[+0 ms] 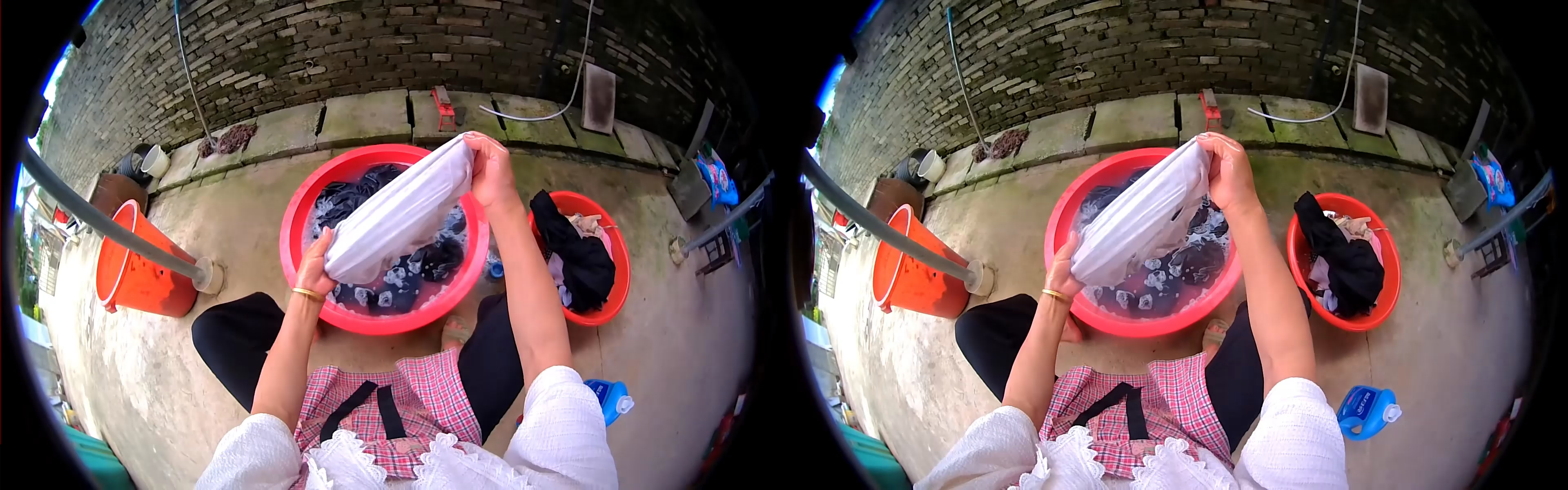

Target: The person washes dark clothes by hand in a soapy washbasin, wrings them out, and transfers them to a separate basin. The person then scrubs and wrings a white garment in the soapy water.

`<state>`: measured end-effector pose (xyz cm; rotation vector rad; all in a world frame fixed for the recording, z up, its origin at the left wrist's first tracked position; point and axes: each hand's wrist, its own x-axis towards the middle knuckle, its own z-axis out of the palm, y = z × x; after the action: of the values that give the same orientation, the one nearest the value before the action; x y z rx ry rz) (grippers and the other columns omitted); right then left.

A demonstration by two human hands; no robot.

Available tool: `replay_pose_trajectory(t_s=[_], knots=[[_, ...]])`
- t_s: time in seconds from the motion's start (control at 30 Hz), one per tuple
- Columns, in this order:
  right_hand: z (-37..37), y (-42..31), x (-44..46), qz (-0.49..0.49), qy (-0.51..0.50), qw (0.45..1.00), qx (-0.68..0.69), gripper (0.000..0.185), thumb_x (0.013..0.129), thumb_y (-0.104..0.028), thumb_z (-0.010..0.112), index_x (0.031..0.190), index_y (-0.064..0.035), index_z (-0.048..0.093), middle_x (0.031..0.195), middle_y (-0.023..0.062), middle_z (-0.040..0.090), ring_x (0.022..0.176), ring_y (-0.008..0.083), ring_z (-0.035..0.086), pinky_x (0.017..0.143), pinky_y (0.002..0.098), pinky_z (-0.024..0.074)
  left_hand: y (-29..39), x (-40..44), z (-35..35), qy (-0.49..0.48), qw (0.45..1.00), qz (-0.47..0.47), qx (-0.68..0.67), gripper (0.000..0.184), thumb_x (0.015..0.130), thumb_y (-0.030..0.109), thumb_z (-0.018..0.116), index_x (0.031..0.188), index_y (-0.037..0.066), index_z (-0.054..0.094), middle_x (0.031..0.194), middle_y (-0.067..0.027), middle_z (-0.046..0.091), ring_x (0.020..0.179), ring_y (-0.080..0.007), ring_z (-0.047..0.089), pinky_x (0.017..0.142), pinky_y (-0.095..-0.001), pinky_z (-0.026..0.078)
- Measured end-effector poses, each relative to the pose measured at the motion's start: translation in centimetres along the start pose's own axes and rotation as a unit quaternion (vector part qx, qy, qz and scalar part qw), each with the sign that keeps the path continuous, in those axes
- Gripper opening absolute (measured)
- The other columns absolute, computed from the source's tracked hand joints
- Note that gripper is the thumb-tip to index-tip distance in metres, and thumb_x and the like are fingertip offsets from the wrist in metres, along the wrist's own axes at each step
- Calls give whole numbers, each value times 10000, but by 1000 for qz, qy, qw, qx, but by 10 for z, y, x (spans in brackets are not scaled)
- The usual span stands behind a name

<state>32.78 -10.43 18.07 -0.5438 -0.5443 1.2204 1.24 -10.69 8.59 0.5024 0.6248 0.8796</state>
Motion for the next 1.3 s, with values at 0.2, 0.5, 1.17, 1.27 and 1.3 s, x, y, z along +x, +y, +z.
replay_pose_trajectory(t_s=[0.2,0.5,1.17,1.27,1.3], knots=[[23,-24,-17,-38,-64,991,-114,62,779,-74,581,807,-19,592,756,18,595,697,95,554,635,209,413,-24,0,-52,-83,927,-159,328,245,872,299,623,941,69,574,847,14,586,741,-81,555,688,-249,474],[-9,25,-1,114,-55,955,-267,76,798,-91,603,820,-19,614,760,-4,593,657,70,532,614,209,401,-39,29,-101,-9,980,-23,-197,604,916,446,469,1327,11,388,1335,-139,463,1225,-308,433,1027,-480,321],[-167,208,-56,293,-278,476,-781,341,682,-207,640,976,-36,652,964,218,628,948,361,597,828,412,469,-79,90,-247,165,840,-84,510,434,888,392,554,722,0,638,646,-42,582,646,-103,512,600,-310,430],[-160,260,-55,277,-200,589,-733,294,692,-89,566,963,3,633,970,214,626,959,364,590,847,411,461,-86,84,-211,108,821,-65,556,515,892,468,505,774,-11,650,676,-70,613,570,-139,532,534,-310,433],[-142,274,-50,221,-210,624,-719,323,683,-58,546,991,-18,634,979,211,626,958,360,591,844,406,463,-86,83,-201,112,820,-72,557,515,892,468,505,774,-11,650,676,-70,613,570,-139,532,534,-310,433]])
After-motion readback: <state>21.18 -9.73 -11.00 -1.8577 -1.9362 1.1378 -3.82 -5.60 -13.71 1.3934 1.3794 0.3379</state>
